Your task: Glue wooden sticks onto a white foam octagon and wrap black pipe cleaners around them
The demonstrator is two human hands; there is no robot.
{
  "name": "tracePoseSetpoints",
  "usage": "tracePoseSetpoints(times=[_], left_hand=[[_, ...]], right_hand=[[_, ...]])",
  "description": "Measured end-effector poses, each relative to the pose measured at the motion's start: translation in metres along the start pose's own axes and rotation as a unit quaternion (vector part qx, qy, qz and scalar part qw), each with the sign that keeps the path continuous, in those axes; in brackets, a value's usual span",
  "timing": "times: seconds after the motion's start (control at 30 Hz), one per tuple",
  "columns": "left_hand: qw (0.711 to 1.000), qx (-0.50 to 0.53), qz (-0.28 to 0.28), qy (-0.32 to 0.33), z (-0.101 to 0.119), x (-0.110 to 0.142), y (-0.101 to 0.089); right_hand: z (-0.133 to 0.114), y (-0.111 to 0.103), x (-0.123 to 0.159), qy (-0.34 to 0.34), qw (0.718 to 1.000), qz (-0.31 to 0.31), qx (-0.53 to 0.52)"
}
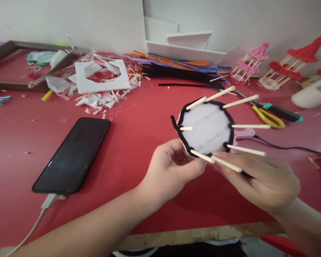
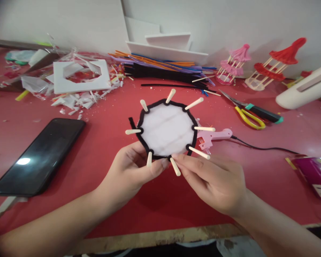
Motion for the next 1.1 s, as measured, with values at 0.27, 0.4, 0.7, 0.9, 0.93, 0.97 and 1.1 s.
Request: tracePoseSetpoints(times=[0.27,0.4,0.7,0.9,0.93,0.97,1.1], left_hand=[[0.999,0.011,-0.006,0.051,-0.001,0.006,0.002],[0.996,0.002,-0.002,0.084,0.000,0.008,0.005],[0.991,-0.004,0.000,0.136,-0.006,0.011,0.004],[0.991,-0.022,0.007,0.135,-0.009,0.012,0.002],[0.990,-0.029,0.012,0.136,-0.009,0.012,0.001],[0.990,-0.035,0.017,0.135,-0.010,0.013,0.000],[0.992,-0.029,0.015,0.124,-0.009,0.012,-0.001]], right_hand=[[-0.004,-0.005,-0.004,-0.013,1.000,0.003,0.028],[-0.007,-0.010,-0.004,-0.028,0.997,-0.014,0.066],[-0.011,-0.013,-0.006,-0.069,0.991,0.005,0.113],[-0.009,-0.009,-0.002,-0.068,0.990,-0.002,0.124],[-0.009,-0.008,-0.002,-0.060,0.991,-0.001,0.122],[-0.009,-0.006,-0.001,-0.051,0.992,0.000,0.118],[-0.010,-0.004,-0.002,-0.038,0.993,0.002,0.112]])
Point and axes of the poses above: each hand's wrist, its own x-axis away from the middle knuckle, its own y-axis out of the palm, z = x × y, the point moved 2 cm from there along -x, towards the middle knuckle, and after that the axes turned 3 degrees about -z, right-handed, at the moved point
